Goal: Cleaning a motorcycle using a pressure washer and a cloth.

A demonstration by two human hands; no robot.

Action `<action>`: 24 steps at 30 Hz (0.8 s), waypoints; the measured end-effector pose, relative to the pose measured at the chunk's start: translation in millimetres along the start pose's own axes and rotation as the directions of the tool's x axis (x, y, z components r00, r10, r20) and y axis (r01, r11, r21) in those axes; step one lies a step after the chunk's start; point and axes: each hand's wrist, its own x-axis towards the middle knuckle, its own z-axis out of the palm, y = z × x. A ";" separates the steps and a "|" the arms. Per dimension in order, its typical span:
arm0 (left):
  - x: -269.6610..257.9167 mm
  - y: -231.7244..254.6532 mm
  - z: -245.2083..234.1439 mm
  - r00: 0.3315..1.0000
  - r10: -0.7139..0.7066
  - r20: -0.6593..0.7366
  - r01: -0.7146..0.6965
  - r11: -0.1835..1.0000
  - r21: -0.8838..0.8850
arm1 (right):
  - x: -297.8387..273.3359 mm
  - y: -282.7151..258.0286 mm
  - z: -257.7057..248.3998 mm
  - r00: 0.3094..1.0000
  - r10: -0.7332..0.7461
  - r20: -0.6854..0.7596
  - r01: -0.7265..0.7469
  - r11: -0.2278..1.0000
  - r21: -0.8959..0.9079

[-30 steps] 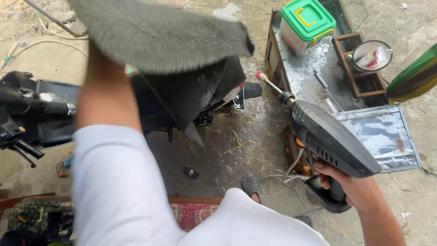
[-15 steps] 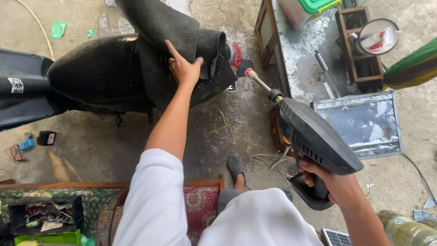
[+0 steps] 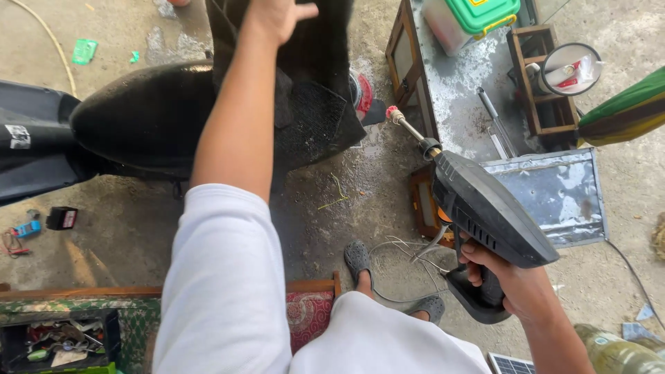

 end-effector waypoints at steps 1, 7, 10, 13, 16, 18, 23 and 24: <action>-12.4 15.6 31.0 0.990 -0.088 -0.106 0.103 0.984 0.146 | -1.7 -0.4 0.4 1.000 -0.007 0.008 0.007 1.000 -0.002; -154.3 96.4 136.8 0.818 -0.506 -0.276 0.509 0.409 0.758 | 4.1 4.7 7.8 1.000 0.011 0.012 -0.012 0.998 0.059; -204.7 53.6 152.5 0.820 -0.521 -0.238 0.433 0.291 0.853 | 8.7 3.5 10.9 1.000 0.011 0.022 -0.012 0.999 0.051; -222.8 -5.6 147.5 0.935 -0.296 -0.197 0.283 0.283 0.917 | 9.6 1.9 12.6 0.999 0.021 0.031 -0.022 0.999 0.031; -243.4 -74.6 137.9 0.988 -0.056 -0.147 0.157 0.321 0.934 | 5.0 -1.9 17.0 0.999 0.005 0.049 -0.006 1.000 0.010; -266.1 -54.3 132.7 0.986 0.100 -0.131 0.091 0.335 0.938 | 1.6 -3.7 15.5 0.998 -0.020 0.067 0.020 1.000 0.003; -299.0 105.7 76.5 0.614 0.260 -0.745 0.383 0.727 0.570 | 2.7 -1.4 7.3 0.998 0.002 0.059 -0.002 1.000 -0.002; -313.3 119.7 55.1 0.613 0.260 -0.746 0.387 0.724 0.571 | 2.9 -1.2 4.9 0.998 0.005 0.064 -0.005 1.000 -0.002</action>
